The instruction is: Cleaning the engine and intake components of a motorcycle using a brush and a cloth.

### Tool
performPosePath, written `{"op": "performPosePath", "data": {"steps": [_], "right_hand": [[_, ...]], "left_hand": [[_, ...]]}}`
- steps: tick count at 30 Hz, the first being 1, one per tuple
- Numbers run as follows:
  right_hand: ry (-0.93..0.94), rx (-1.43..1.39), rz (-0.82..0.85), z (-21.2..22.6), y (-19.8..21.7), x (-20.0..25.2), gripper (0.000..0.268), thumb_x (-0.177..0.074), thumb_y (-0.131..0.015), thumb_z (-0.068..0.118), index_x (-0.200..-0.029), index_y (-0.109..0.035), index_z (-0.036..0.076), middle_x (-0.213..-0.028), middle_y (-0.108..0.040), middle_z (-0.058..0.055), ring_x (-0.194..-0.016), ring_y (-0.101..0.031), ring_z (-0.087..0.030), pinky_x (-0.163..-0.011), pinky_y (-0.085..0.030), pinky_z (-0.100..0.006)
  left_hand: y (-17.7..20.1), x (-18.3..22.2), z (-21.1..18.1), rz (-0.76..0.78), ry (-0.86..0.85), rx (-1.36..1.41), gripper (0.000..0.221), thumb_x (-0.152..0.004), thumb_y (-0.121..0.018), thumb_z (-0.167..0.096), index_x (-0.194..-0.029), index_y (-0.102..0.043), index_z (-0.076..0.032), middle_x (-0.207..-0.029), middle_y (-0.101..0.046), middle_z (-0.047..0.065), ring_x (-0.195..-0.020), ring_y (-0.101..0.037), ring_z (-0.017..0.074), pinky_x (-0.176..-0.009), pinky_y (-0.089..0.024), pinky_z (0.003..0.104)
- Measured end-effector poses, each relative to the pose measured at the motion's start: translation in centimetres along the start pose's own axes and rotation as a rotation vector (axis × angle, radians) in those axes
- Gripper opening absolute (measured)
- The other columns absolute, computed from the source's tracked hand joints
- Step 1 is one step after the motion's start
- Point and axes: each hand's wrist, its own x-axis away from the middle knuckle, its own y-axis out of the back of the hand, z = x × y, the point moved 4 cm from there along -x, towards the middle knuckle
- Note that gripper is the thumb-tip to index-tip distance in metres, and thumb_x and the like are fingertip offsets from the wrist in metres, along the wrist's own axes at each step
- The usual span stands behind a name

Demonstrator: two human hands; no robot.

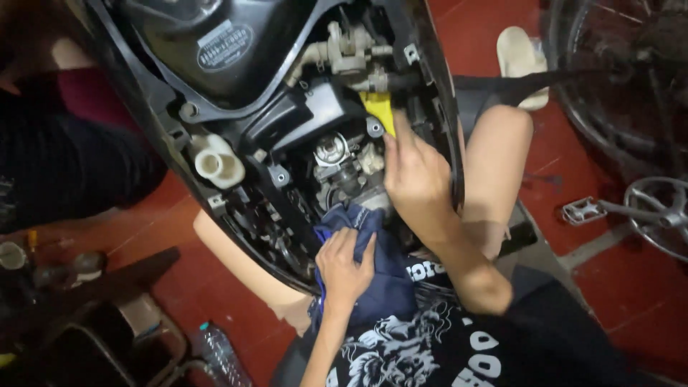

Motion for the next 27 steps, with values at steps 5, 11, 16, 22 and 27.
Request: {"op": "performPosePath", "data": {"steps": [5,11,16,22,27], "right_hand": [[-0.039,-0.153,0.096,0.0,1.6,-0.9,0.026,-0.107,-0.057,0.017,-0.127,-0.068,0.005,-0.084,-0.074,-0.019,-0.078,-0.074,-0.037,-0.068,-0.058,-0.045],[-0.015,-0.111,0.132,-0.5,4.8,0.9,0.03,-0.106,-0.061,0.019,-0.133,-0.066,0.007,-0.092,-0.075,-0.014,-0.081,-0.074,-0.034,-0.072,-0.058,-0.042],[-0.092,-0.214,0.261,-0.4,8.5,2.4,0.041,-0.104,-0.06,0.011,-0.144,-0.06,0.008,-0.106,-0.075,-0.025,-0.093,-0.072,-0.043,-0.079,-0.056,-0.05],[0.134,-0.036,-0.098,-1.9,6.9,1.9,0.037,-0.106,-0.062,0.009,-0.142,-0.07,0.009,-0.111,-0.079,-0.011,-0.091,-0.075,-0.027,-0.082,-0.06,-0.036],[0.144,0.057,-0.137,-1.5,7.1,2.2,0.037,-0.107,-0.059,0.008,-0.143,-0.068,0.008,-0.113,-0.078,-0.012,-0.085,-0.073,-0.03,-0.079,-0.061,-0.038]], "left_hand": [[0.4,-0.4,-0.2,-0.006,0.003,0.034,0.027,-0.091,-0.075,-0.027,-0.075,-0.066,-0.007,-0.061,-0.054,0.007,-0.06,-0.063,0.032,-0.053,-0.05,0.039],[0.3,-0.2,0.0,0.003,0.012,0.036,0.025,-0.091,-0.075,-0.026,-0.075,-0.067,-0.008,-0.061,-0.057,0.007,-0.061,-0.064,0.0314,-0.054,-0.052,0.038],[0.1,0.1,0.3,-0.01,0.02,0.047,0.023,-0.09,-0.076,-0.025,-0.078,-0.067,-0.008,-0.063,-0.059,0.007,-0.064,-0.065,0.0312,-0.055,-0.052,0.038],[0.2,0.3,0.2,-0.015,-0.014,0.056,0.023,-0.09,-0.077,-0.025,-0.081,-0.068,-0.005,-0.066,-0.06,0.01,-0.066,-0.066,0.034,-0.057,-0.053,0.041],[0.1,0.4,0.4,-0.016,-0.004,0.068,0.023,-0.09,-0.077,-0.024,-0.083,-0.069,-0.003,-0.067,-0.061,0.011,-0.067,-0.066,0.0342,-0.059,-0.054,0.041]]}}
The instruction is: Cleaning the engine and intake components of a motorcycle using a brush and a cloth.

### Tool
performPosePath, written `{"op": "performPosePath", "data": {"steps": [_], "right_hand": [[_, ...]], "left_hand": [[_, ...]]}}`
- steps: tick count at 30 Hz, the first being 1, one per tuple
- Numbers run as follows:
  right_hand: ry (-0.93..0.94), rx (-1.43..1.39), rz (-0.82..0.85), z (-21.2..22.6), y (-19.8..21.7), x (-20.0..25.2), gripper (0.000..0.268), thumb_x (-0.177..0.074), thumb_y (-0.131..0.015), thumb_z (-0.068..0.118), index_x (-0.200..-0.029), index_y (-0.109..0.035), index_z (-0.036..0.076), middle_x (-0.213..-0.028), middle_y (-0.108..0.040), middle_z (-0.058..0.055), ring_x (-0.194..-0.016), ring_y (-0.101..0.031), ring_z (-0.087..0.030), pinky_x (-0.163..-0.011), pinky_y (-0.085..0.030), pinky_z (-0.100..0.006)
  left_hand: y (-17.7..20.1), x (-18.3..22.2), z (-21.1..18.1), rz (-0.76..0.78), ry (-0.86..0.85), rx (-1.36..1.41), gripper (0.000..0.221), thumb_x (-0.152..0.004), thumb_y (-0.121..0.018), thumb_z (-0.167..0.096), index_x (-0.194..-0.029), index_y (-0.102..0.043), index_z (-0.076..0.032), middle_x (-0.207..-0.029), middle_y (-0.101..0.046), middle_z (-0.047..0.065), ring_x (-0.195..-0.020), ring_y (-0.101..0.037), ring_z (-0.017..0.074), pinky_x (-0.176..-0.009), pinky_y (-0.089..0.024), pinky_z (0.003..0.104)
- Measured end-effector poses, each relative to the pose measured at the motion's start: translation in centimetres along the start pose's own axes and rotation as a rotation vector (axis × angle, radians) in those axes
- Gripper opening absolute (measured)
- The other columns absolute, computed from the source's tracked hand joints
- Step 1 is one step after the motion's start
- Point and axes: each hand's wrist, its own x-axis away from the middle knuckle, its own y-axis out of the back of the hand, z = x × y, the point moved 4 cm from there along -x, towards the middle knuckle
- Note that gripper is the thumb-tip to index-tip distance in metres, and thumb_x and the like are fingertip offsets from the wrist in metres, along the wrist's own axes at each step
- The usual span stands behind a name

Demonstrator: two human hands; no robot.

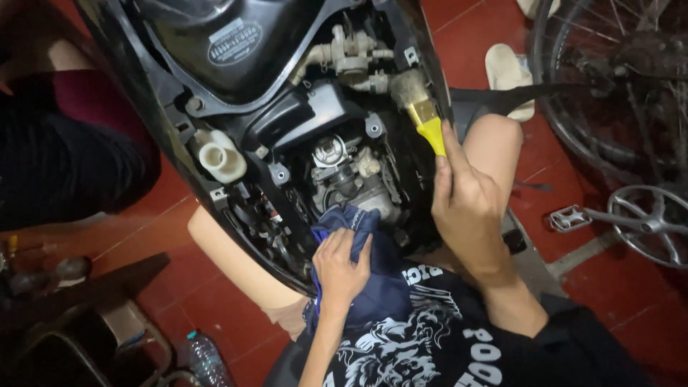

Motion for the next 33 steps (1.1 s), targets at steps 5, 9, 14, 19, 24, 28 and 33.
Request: {"op": "performPosePath", "data": {"steps": [5,9,14,19,24,28,33], "right_hand": [[-0.265,-0.203,0.18,1.2,-1.2,-0.1,0.037,-0.109,-0.049,0.012,-0.145,-0.057,0.015,-0.125,-0.074,-0.012,-0.098,-0.073,-0.035,-0.084,-0.059,-0.043],[-0.255,-0.054,0.182,2.5,0.2,-0.9,0.03,-0.11,-0.05,0.011,-0.139,-0.058,0.009,-0.112,-0.077,-0.018,-0.084,-0.074,-0.038,-0.077,-0.059,-0.047],[-0.267,-0.175,0.147,2.0,-0.8,-0.9,0.029,-0.111,-0.047,0.011,-0.139,-0.055,0.009,-0.124,-0.074,-0.016,-0.095,-0.073,-0.04,-0.081,-0.059,-0.045],[-0.202,0.088,0.16,1.8,0.0,-0.7,0.03,-0.111,-0.052,0.016,-0.14,-0.06,0.015,-0.115,-0.078,-0.008,-0.08,-0.075,-0.028,-0.077,-0.061,-0.038],[-0.317,-0.227,0.191,1.4,-0.6,-0.5,0.032,-0.11,-0.045,0.012,-0.141,-0.055,0.011,-0.117,-0.075,-0.016,-0.093,-0.071,-0.042,-0.079,-0.059,-0.05],[-0.359,-0.428,0.436,0.6,0.6,0.9,0.031,-0.106,-0.046,0.013,-0.132,-0.059,0.007,-0.116,-0.074,-0.021,-0.101,-0.071,-0.043,-0.087,-0.057,-0.05],[-0.284,-0.432,0.281,-0.8,5.7,-3.2,0.033,-0.101,-0.059,0.008,-0.133,-0.059,0.003,-0.118,-0.067,-0.023,-0.114,-0.066,-0.041,-0.103,-0.049,-0.047]], "left_hand": [[-0.1,-0.1,-0.3,0.0,-0.008,-0.007,0.024,-0.09,-0.077,-0.025,-0.083,-0.069,-0.003,-0.067,-0.06,0.01,-0.066,-0.066,0.0335,-0.059,-0.053,0.04],[0.2,-0.2,-0.3,0.008,0.002,0.008,0.024,-0.091,-0.076,-0.024,-0.081,-0.068,-0.003,-0.065,-0.059,0.01,-0.065,-0.065,0.0342,-0.057,-0.053,0.04],[-0.1,-0.1,0.0,0.008,-0.003,-0.013,0.024,-0.09,-0.077,-0.026,-0.082,-0.069,-0.004,-0.066,-0.06,0.01,-0.066,-0.065,0.0336,-0.058,-0.053,0.041],[0.1,-0.8,-0.3,-0.002,-0.005,-0.005,0.025,-0.091,-0.076,-0.026,-0.079,-0.068,-0.004,-0.064,-0.059,0.01,-0.064,-0.065,0.0348,-0.057,-0.053,0.041],[-0.2,-0.5,-0.1,0.007,-0.012,-0.024,0.027,-0.092,-0.075,-0.027,-0.08,-0.068,-0.003,-0.066,-0.059,0.011,-0.064,-0.065,0.0347,-0.058,-0.053,0.042],[0.2,-0.4,-0.4,0.019,-0.004,-0.03,0.029,-0.092,-0.074,-0.029,-0.078,-0.067,-0.005,-0.063,-0.056,0.01,-0.062,-0.064,0.0342,-0.056,-0.052,0.041],[0.0,-0.2,-0.3,0.014,0.004,-0.038,0.028,-0.092,-0.074,-0.029,-0.078,-0.066,-0.006,-0.063,-0.057,0.009,-0.063,-0.065,0.0328,-0.056,-0.052,0.039]]}}
